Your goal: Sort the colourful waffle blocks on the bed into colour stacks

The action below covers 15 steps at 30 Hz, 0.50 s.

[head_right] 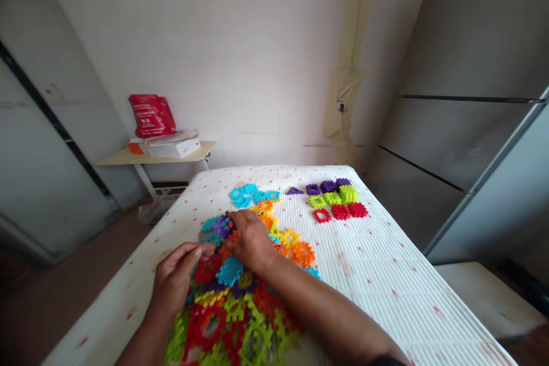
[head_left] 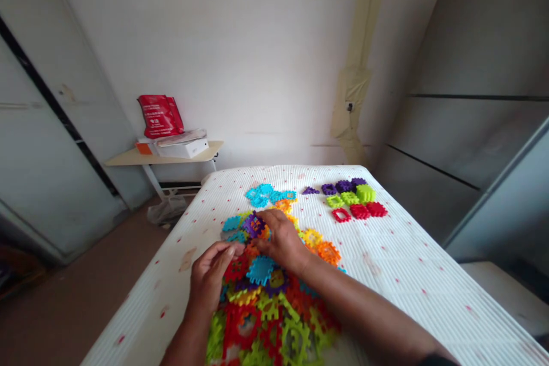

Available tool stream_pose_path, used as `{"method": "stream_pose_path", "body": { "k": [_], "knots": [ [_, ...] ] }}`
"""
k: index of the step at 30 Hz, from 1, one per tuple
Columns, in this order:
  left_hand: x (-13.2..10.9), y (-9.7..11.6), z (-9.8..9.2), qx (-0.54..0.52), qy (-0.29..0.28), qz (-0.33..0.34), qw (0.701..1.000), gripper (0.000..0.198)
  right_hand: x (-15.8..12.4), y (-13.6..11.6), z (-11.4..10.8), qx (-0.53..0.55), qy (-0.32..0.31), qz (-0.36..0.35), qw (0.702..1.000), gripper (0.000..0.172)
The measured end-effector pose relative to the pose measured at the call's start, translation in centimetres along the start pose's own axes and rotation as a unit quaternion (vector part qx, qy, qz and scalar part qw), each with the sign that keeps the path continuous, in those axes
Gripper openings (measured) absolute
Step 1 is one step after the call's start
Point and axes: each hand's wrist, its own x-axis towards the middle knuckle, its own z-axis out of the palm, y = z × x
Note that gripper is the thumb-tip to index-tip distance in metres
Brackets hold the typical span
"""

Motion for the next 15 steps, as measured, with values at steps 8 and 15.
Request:
{"method": "stream_pose_path", "body": {
  "k": [8, 15],
  "knots": [
    [0.5, -0.4, -0.8, 0.01, 0.082, -0.004, 0.997, 0.03, 3.3, 11.8, -11.4, -0.292, 0.044, 0.234, 0.926, 0.032],
    [0.5, 0.4, -0.3, 0.007, 0.099, -0.023, 0.995, 0.035, 3.2, 19.5, -16.7, -0.431, -0.066, 0.387, 0.813, 0.031]
  ]
}}
